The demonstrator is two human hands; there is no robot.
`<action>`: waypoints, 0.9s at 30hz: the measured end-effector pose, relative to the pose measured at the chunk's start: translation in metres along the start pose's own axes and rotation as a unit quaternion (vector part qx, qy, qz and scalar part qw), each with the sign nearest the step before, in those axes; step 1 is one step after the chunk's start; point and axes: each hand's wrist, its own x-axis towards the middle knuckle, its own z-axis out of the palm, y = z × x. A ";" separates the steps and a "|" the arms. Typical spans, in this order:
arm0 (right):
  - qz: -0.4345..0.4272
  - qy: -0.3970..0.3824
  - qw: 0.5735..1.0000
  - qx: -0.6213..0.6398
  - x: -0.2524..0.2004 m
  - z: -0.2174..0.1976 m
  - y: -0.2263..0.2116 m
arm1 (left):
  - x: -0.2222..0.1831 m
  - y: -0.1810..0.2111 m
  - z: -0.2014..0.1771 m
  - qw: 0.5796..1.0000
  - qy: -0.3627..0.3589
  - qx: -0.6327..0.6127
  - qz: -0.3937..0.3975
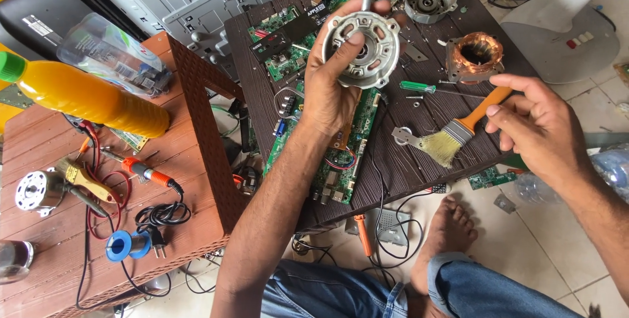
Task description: The person cleans a disassembled motor using a brush and a metal scraper. They brush the exterior and interior surfaces, then scrape debris from the inner housing. The person handles the motor parts and tools on a cluttered workbench.
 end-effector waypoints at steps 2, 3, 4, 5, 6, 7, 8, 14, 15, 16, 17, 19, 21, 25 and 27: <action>0.010 -0.004 0.999 -0.030 -0.001 -0.001 -0.004 | -0.001 0.000 -0.003 1.000 0.025 0.014 -0.009; 0.013 -0.003 0.999 -0.032 0.000 -0.002 -0.002 | -0.002 0.000 -0.001 1.000 0.026 0.011 -0.010; 0.012 -0.006 1.000 -0.027 0.000 -0.002 0.000 | -0.002 0.000 0.000 1.000 0.022 0.015 -0.006; 0.011 -0.009 1.000 -0.023 0.000 -0.003 0.002 | -0.002 0.001 0.002 1.000 0.017 0.018 -0.003; 0.013 -0.008 1.000 -0.023 -0.001 -0.002 0.003 | -0.002 0.000 0.001 1.000 0.018 0.017 -0.004; -0.008 -0.001 1.000 -0.025 -0.003 -0.002 0.004 | -0.002 -0.001 0.000 1.000 0.001 0.022 0.001; -0.029 0.007 0.999 -0.027 -0.004 -0.001 0.005 | -0.001 -0.001 -0.001 0.999 -0.016 0.027 0.007; -0.277 0.002 0.908 -0.314 -0.004 0.032 -0.023 | -0.001 -0.001 0.004 0.999 0.023 0.037 -0.025; -0.276 0.003 0.909 -0.313 -0.004 0.039 -0.024 | -0.002 0.000 0.005 0.999 0.023 0.037 -0.027; -0.317 -0.006 0.888 -0.334 -0.004 0.047 -0.025 | -0.002 0.001 0.007 0.999 0.019 0.034 -0.029; -0.357 -0.015 0.865 -0.353 -0.004 0.054 -0.027 | -0.001 0.003 0.009 0.999 0.014 0.031 -0.032; -0.313 -0.017 0.857 -0.409 -0.007 0.065 -0.027 | -0.002 0.004 0.007 0.999 0.016 0.026 -0.041; -0.266 -0.020 0.845 -0.463 -0.009 0.073 -0.026 | -0.002 0.005 0.006 0.998 0.017 0.018 -0.052; -0.268 0.003 0.857 -0.440 -0.009 0.076 -0.024 | -0.002 0.003 0.007 0.998 0.017 0.032 -0.057; -0.274 0.015 0.854 -0.443 -0.008 0.077 -0.023 | -0.001 0.003 0.009 0.998 0.011 0.035 -0.059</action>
